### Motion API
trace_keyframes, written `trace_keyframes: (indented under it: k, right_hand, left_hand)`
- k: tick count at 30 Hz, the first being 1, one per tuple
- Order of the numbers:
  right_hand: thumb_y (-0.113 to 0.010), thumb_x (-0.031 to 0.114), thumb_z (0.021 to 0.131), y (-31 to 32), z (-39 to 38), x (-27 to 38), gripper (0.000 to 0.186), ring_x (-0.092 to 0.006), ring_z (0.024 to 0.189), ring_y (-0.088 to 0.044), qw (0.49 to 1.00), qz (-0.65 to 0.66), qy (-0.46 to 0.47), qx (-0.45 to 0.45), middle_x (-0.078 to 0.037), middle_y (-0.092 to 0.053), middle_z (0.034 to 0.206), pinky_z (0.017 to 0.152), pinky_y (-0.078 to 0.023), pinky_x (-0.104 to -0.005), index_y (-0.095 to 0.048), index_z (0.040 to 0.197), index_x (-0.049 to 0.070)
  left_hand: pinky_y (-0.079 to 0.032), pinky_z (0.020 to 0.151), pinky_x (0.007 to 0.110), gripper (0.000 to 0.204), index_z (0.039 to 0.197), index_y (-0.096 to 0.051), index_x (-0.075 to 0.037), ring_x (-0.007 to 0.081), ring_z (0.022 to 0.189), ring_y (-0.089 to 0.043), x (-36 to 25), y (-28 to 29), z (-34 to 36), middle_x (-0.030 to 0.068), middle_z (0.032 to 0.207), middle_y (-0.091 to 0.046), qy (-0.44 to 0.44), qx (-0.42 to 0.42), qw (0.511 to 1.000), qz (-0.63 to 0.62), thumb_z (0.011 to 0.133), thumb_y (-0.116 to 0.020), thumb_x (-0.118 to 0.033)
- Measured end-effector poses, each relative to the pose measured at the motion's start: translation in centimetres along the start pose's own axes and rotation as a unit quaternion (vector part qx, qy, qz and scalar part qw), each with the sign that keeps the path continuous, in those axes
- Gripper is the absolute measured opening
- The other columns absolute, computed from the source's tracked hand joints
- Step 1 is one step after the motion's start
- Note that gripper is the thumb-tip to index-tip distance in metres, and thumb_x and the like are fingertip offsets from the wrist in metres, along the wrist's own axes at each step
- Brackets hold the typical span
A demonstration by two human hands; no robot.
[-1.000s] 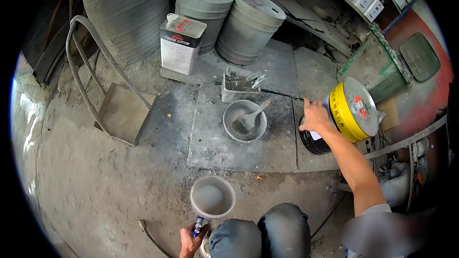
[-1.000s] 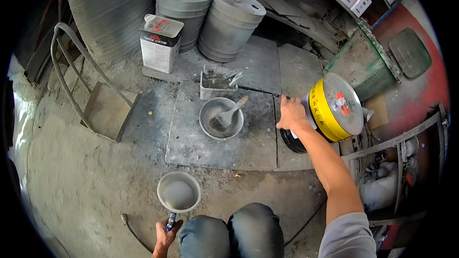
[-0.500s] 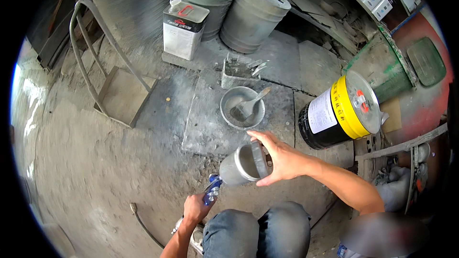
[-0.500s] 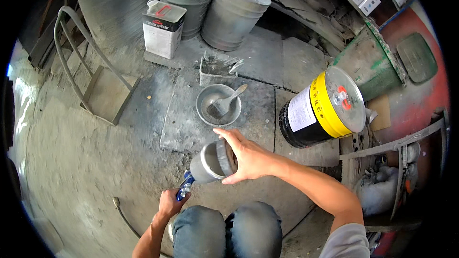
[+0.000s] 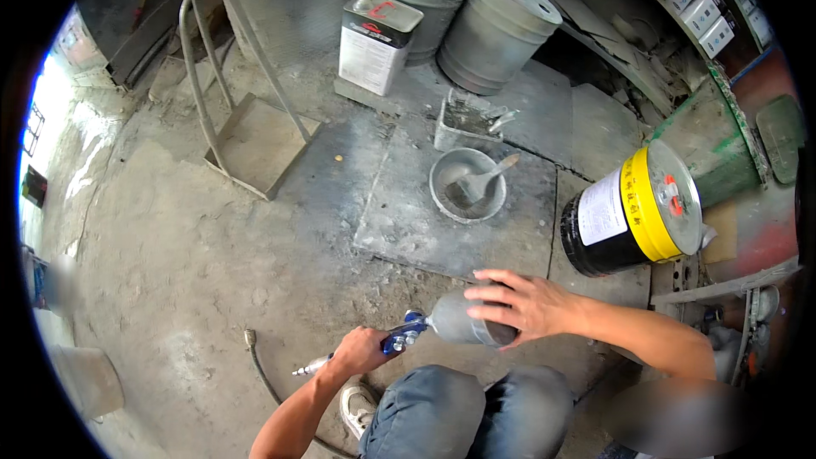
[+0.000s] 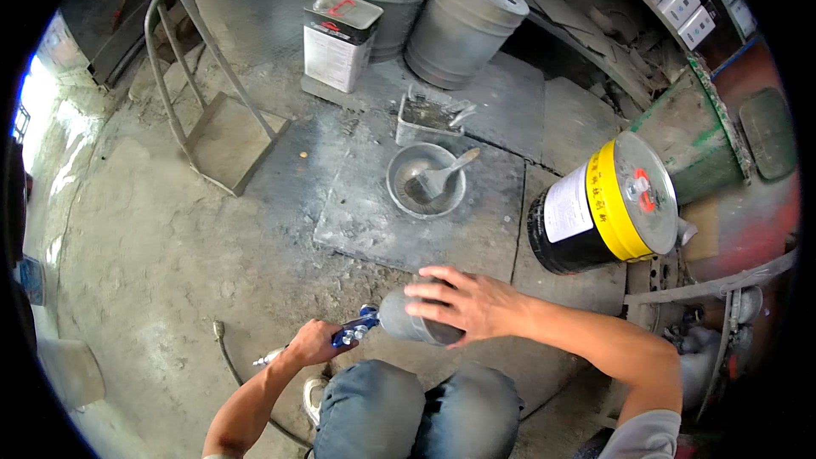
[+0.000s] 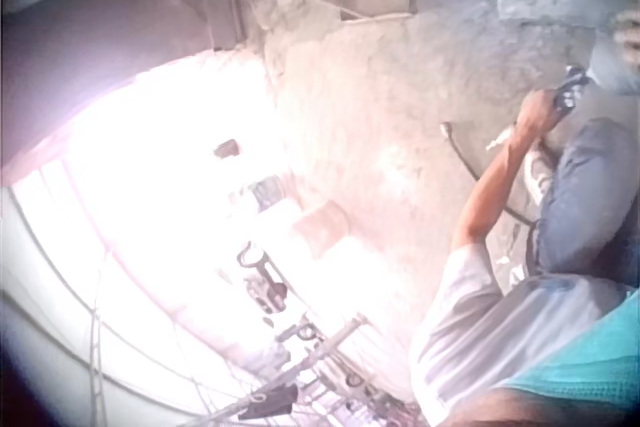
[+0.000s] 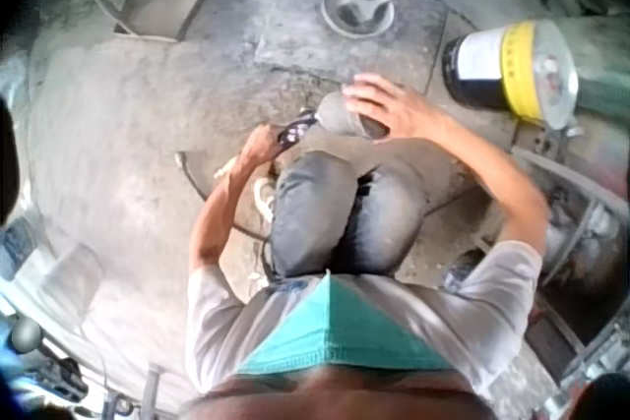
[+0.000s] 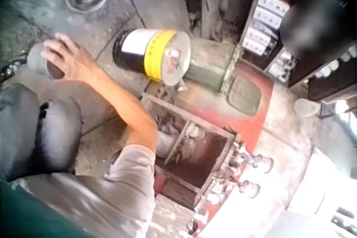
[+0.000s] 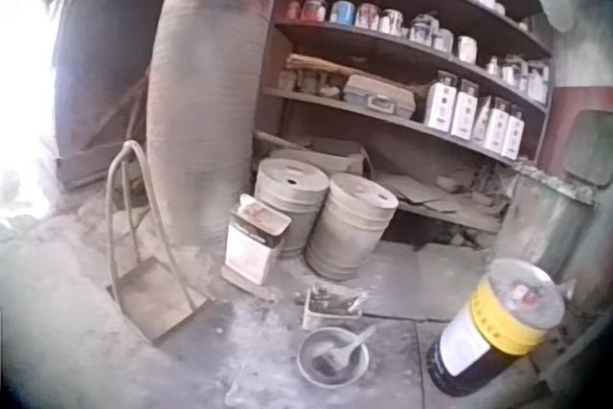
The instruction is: The person walks into a garage, retrieves a paint can and a spray gun, then mixes paint in a bucket using a stirrer. They pour the mixed paint into the spray gun, test the spray, and return the can to a shelf.
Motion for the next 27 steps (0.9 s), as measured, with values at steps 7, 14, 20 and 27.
trace_keyframes:
  k: [7, 14, 20, 27]
  right_hand:
    - [-0.071, 0.024, 0.08, -1.2, 0.0, -0.3, 0.057, -0.0323, 0.126, -0.049, 0.978, -0.139, 0.134, -0.08, -0.003, -0.047, 0.139, 0.097, -0.053, -0.0418, -0.048, 0.131, 0.021]
    - [-0.087, 0.049, 0.058, -4.2, 1.2, -2.2, 0.103, -0.0364, 0.119, -0.055, 0.859, 0.213, -0.424, -0.193, -0.025, -0.055, 0.128, 0.099, -0.045, -0.0415, -0.043, 0.137, -0.001]
    - [-0.092, 0.038, 0.055, -5.9, 2.4, -4.6, 0.114, -0.0329, 0.126, -0.045, 0.817, 0.318, -0.398, -0.269, -0.018, -0.044, 0.138, 0.107, -0.035, -0.0425, -0.032, 0.144, 0.001]
    - [-0.071, 0.034, 0.087, -12.5, -1.3, -6.7, 0.068, -0.0193, 0.11, -0.054, 0.509, 0.616, -0.45, -0.399, -0.003, -0.05, 0.13, 0.063, -0.055, -0.0346, -0.035, 0.143, 0.021]
  left_hand:
    - [-0.052, 0.069, 0.048, 0.043, 0.085, -0.069, -0.008, 0.0402, 0.077, -0.065, 0.4, 1.2, 0.5, 0.0188, 0.079, -0.067, -0.014, -0.009, 0.999, 0.047, 0.086, -0.062, -0.051]
    - [-0.054, 0.073, 0.049, 0.022, 0.09, -0.069, -0.008, 0.0386, 0.08, -0.068, -2.9, 1.1, 2.3, 0.0192, 0.084, -0.069, 0.136, -0.133, 0.98, 0.06, 0.081, -0.06, -0.026]
    - [-0.053, 0.072, 0.049, 0.021, 0.09, -0.068, -0.007, 0.0367, 0.082, -0.068, -1.9, -0.9, 3.8, 0.0178, 0.086, -0.069, 0.176, -0.145, 0.973, -0.032, 0.082, -0.062, -0.026]
    - [-0.048, 0.072, 0.054, 0.037, 0.11, -0.053, 0.0, 0.0443, 0.085, -0.063, -4.3, -2.8, 6.9, 0.0242, 0.086, -0.065, -0.01, -0.218, 0.969, -0.116, 0.086, -0.063, -0.027]
Point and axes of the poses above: each hand's wrist, its own z-axis towards the middle knuckle, its own y-axis out of the back of the hand, x = y × z, the point moved 1 cm from there along z, towards the middle knuckle
